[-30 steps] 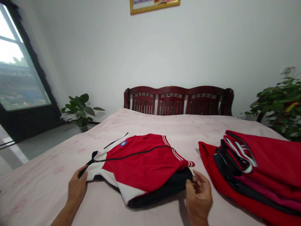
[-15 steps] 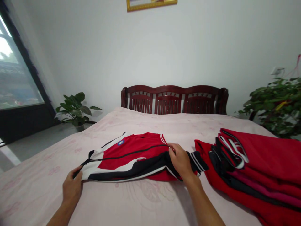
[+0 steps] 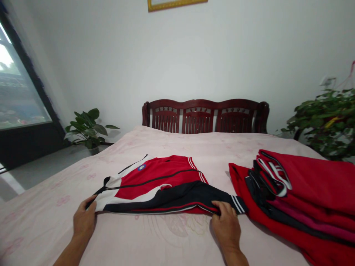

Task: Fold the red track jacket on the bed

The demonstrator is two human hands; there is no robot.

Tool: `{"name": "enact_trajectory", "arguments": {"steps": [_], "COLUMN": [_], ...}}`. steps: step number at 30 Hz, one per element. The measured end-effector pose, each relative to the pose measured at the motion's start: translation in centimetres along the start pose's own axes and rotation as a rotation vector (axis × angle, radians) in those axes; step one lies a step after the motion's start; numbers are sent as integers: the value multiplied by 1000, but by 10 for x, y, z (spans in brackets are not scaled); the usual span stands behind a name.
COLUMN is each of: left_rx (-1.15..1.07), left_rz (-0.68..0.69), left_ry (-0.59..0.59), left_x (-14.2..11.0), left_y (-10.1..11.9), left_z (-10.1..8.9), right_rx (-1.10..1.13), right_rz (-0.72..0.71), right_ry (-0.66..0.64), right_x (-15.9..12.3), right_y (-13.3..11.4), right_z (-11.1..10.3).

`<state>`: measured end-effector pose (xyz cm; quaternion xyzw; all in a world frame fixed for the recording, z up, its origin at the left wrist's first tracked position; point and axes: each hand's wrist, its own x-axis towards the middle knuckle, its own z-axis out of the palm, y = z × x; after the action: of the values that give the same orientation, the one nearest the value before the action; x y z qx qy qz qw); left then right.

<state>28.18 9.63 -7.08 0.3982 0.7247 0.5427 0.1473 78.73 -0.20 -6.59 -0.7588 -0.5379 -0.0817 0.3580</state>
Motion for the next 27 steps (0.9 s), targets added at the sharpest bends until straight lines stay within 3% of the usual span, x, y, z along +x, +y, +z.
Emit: {"name": "enact_trajectory", "arguments": {"steps": [10,15,18,20,23,25,27], "left_rx": [-26,-49,-61,-65,-72,-80,-81], "left_rz": [-1,23,32,40,40,35,23], "left_ry": [-7,-10,-23,-21,-6,2,6], "left_x": [2,3,3,2,1,1,1], "left_y": [-3,-4,-5,-5,-5,-5,-6], "left_z": [1,2,2,3,4,4,3], "right_rx": [-258,-221,-190,-58,213,338,395], "right_rz": [-61,152,250,188,-94,-259,-288], "right_ry": [-56,-182,-157,-42,39,-79,-230], "right_x": [-7,0,19,42,83,106,116], "right_y": [-8,-9,-23,-38,-64,-77,-82], "right_z": [-5,-16,-25,-29,-27,-22,-15]}}
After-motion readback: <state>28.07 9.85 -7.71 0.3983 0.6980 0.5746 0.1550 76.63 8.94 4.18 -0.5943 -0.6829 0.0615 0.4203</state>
